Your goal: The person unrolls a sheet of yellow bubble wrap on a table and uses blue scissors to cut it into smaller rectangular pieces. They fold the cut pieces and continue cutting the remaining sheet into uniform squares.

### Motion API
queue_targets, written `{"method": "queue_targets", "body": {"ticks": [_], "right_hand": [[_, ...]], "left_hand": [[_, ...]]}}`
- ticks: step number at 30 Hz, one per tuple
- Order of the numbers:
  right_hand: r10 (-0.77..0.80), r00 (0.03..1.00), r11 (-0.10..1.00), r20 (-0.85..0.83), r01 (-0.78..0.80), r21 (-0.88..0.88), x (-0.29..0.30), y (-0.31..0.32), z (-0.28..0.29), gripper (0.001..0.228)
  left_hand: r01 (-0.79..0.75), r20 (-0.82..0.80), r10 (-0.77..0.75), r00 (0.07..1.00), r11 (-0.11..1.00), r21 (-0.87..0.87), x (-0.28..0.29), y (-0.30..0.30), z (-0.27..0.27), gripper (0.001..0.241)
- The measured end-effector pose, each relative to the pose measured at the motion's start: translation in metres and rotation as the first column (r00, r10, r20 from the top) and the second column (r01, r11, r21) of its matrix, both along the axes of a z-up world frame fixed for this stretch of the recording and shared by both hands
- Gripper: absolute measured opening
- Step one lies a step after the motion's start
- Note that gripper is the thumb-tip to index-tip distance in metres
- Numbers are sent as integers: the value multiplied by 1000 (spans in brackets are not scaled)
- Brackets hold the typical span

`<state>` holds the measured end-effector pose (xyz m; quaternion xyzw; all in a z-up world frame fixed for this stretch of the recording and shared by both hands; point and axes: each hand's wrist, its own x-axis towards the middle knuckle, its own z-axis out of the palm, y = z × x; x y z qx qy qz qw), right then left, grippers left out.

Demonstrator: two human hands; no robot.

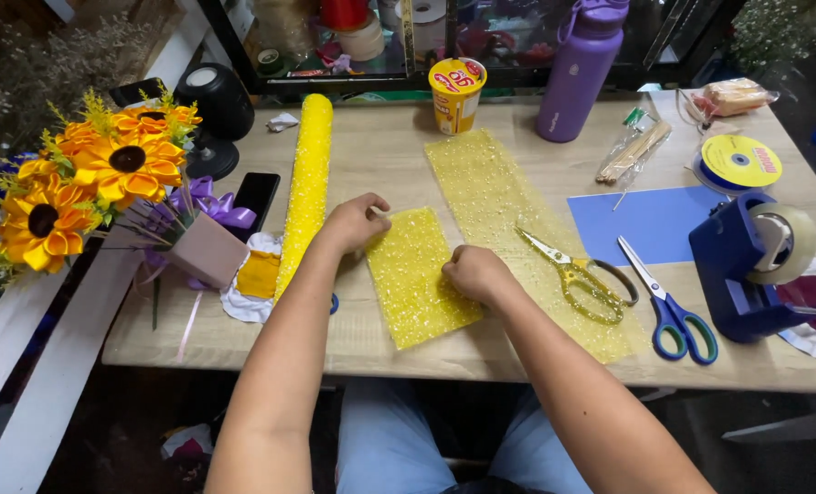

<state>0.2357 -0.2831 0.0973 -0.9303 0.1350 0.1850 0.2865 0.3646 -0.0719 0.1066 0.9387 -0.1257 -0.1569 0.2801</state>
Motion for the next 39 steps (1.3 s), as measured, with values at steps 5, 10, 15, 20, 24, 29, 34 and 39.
{"method": "queue_targets", "body": {"ticks": [5,10,15,20,24,29,34,39], "right_hand": [[1,1000,1000,3,-1,-9,2,-2,-6,42],[13,1000,1000,16,-13,6,-3,-2,-1,40],[2,1000,1000,21,-2,12,-2,-3,-4,40],[7,999,1000,33,-7,8,0,-4,-10,39],[-8,999,1000,40,8,16,-1,-5,-13,41],[-11,999,1000,43,11,14,-3,-4,-8,40],[0,999,1000,54,-2,29,-12,0,5,40],[11,998,1000,56,-10,-9,-20,3,15,37]], "left_hand": [[21,31,-20,999,999,-25,14,-10,-19,29],[16,-25,-16,1000,1000,-20,33,-14,-38,40],[24,-10,-24,1000,999,-22,37,-20,-41,36],[18,0,-18,1000,999,-31,32,-22,-31,31],[-14,19,14,1000,1000,-13,28,-22,-29,27],[-24,34,23,999,1000,20,12,-25,-9,24],[-35,57,32,998,998,55,1,-23,3,25],[-71,62,64,996,991,113,12,-19,-14,32]]}}
